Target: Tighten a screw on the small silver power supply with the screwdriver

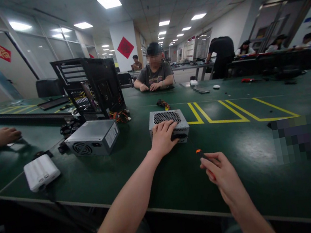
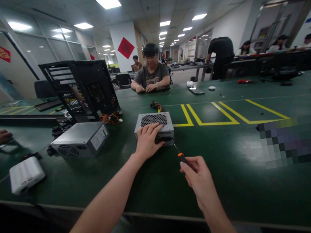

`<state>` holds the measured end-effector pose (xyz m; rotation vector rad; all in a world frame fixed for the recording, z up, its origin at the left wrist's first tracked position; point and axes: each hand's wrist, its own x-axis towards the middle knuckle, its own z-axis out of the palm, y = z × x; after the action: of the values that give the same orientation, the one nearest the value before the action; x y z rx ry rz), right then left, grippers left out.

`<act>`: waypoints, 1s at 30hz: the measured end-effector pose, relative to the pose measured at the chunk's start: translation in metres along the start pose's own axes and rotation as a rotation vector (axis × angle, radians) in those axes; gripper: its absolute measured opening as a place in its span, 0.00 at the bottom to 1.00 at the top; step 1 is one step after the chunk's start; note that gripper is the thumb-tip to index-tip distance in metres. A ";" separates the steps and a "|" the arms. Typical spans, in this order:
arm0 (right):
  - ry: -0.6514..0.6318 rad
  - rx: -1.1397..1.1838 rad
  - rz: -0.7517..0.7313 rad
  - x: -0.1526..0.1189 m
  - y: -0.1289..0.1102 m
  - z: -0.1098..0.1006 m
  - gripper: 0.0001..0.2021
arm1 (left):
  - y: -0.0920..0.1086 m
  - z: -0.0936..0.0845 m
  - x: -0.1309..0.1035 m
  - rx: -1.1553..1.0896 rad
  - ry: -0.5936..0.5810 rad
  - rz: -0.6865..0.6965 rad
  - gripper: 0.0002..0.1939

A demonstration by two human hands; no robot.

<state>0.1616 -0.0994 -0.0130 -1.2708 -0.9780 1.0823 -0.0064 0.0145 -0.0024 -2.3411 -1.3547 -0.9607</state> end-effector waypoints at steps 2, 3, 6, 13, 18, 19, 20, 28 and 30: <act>0.009 -0.346 -0.172 0.005 -0.003 -0.010 0.13 | 0.000 0.000 0.000 0.006 0.000 0.000 0.30; 0.036 -0.523 -0.250 0.006 -0.005 -0.012 0.12 | 0.001 0.000 0.000 0.010 -0.001 0.001 0.29; 0.119 -0.897 -0.475 0.006 -0.012 -0.011 0.09 | 0.001 -0.001 0.000 0.018 -0.006 0.005 0.29; 0.009 -1.485 -0.876 -0.001 -0.008 0.010 0.12 | 0.002 -0.002 0.001 0.014 -0.026 -0.008 0.29; -0.177 -1.720 -1.038 -0.004 -0.006 0.006 0.16 | 0.003 -0.002 0.001 0.016 -0.029 -0.010 0.29; -0.185 -1.730 -1.023 -0.003 -0.005 0.004 0.16 | 0.003 -0.002 0.001 0.017 -0.024 -0.010 0.29; -0.185 -1.720 -0.995 -0.002 -0.005 0.002 0.15 | 0.003 -0.001 0.001 0.017 -0.022 -0.009 0.29; -0.076 -0.911 -0.430 0.006 0.006 -0.005 0.09 | 0.004 -0.002 0.001 0.025 -0.022 -0.014 0.29; -0.105 -0.530 -0.228 0.006 0.006 0.000 0.11 | 0.004 -0.002 0.001 0.024 -0.027 -0.021 0.29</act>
<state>0.1627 -0.0940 -0.0189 -1.4842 -1.5177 0.7390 -0.0034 0.0120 0.0006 -2.3348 -1.3960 -0.9166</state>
